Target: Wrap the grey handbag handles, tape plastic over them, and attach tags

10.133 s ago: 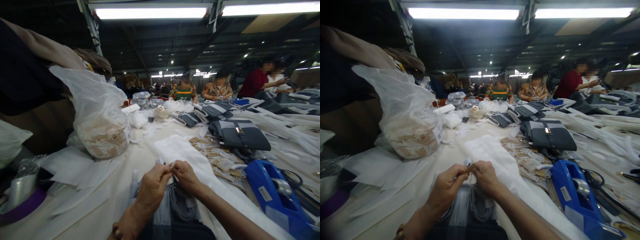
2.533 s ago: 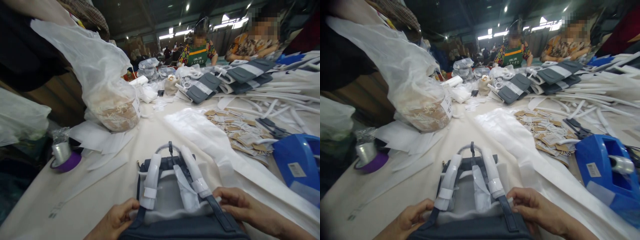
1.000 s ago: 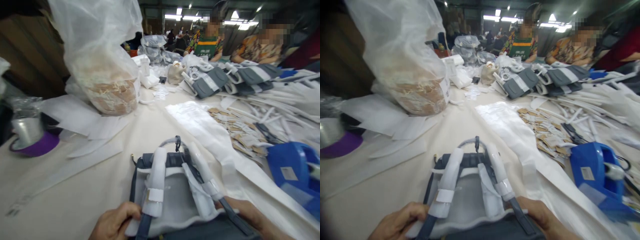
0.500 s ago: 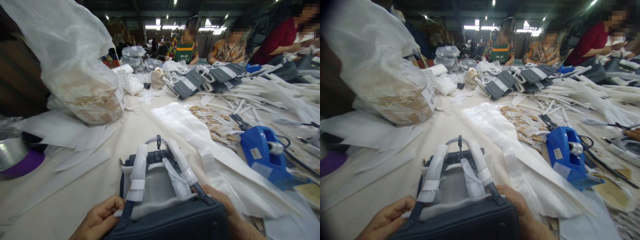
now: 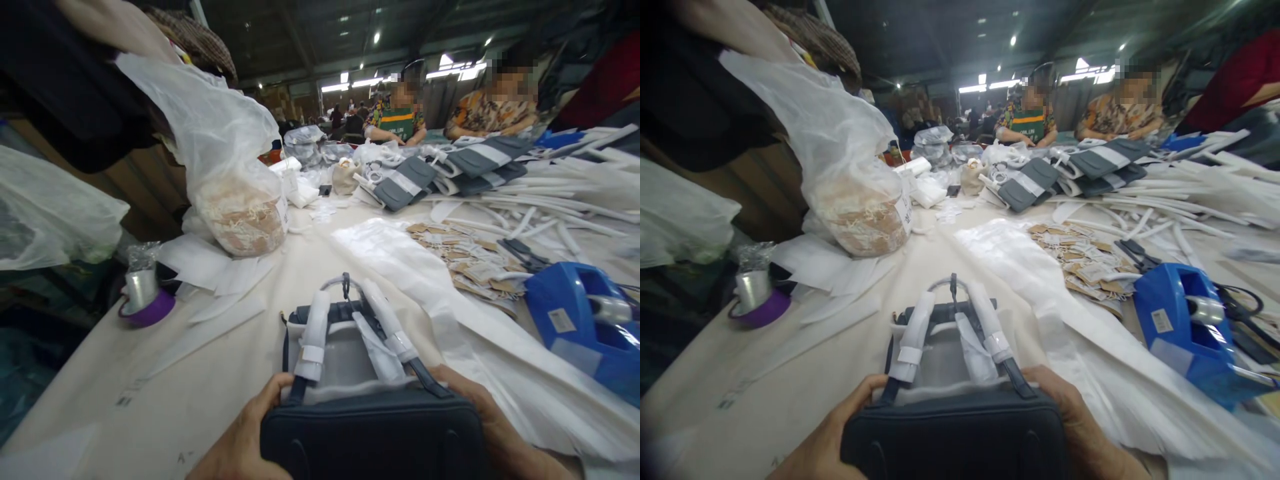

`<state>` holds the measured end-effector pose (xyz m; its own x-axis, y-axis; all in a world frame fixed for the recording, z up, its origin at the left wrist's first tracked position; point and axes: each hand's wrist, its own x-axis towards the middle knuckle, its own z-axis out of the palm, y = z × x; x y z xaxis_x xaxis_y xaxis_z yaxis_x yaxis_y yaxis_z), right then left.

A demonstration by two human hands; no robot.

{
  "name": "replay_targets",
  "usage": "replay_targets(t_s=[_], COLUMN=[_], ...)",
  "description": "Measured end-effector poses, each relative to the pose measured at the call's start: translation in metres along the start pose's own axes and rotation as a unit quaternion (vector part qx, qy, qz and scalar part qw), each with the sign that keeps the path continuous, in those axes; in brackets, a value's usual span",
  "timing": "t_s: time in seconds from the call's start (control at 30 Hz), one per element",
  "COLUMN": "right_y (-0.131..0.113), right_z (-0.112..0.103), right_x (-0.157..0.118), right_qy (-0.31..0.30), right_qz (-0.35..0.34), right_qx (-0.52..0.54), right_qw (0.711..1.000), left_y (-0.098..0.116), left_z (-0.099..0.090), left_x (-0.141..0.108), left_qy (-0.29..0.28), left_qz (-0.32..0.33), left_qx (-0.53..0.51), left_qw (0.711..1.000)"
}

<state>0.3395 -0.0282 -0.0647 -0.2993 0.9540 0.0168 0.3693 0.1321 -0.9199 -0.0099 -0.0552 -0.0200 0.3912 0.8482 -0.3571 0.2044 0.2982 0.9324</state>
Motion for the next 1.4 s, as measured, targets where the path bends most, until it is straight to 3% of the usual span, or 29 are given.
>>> replay_targets(t_s=[0.13, 0.27, 0.4, 0.5, 0.67, 0.8, 0.97, 1.07, 1.13, 1.23, 1.4], right_y=[-0.016, -0.034, -0.044, -0.042, -0.031, -0.031, -0.032, -0.031, -0.030, -0.029, -0.028], right_z=[-0.024, -0.046, -0.042, -0.025, 0.000, 0.004, 0.004, 0.004, 0.004, 0.004, 0.005], right_x=[0.009, 0.013, 0.011, 0.006, 0.001, 0.002, 0.002, 0.002, 0.002, 0.002, 0.001], right_qy=[-0.077, -0.117, -0.183, -0.161, -0.059, -0.055, -0.049, -0.048, -0.049, -0.049, -0.049], right_qz=[-0.010, 0.059, 0.057, 0.100, 0.149, 0.169, 0.171, 0.174, 0.173, 0.169, 0.172], right_qx=[-0.019, 0.059, 0.128, 0.130, 0.138, 0.174, 0.194, 0.189, 0.188, 0.194, 0.221], right_qw=[0.997, 0.990, 0.973, 0.973, 0.977, 0.968, 0.965, 0.965, 0.966, 0.965, 0.959], left_y=[-0.006, -0.005, -0.004, -0.005, -0.005, 0.006, 0.033, 0.051, 0.059, 0.062, 0.057], left_z=[0.000, 0.002, 0.007, 0.011, 0.010, 0.009, 0.023, 0.034, 0.037, 0.034, 0.023], left_x=[0.006, 0.006, 0.003, 0.003, 0.007, 0.011, 0.026, 0.041, 0.049, 0.059, 0.064], left_qy=[-0.027, -0.019, 0.007, 0.023, 0.073, 0.074, 0.213, 0.236, 0.263, 0.283, 0.234], left_qz=[0.010, 0.017, 0.022, 0.014, -0.024, -0.019, -0.071, -0.094, -0.102, -0.087, -0.076], left_qx=[-0.019, -0.037, -0.061, -0.069, -0.028, 0.075, 0.276, 0.374, 0.381, 0.302, 0.081], left_qw=[0.999, 0.999, 0.998, 0.997, 0.997, 0.994, 0.935, 0.892, 0.880, 0.906, 0.966])
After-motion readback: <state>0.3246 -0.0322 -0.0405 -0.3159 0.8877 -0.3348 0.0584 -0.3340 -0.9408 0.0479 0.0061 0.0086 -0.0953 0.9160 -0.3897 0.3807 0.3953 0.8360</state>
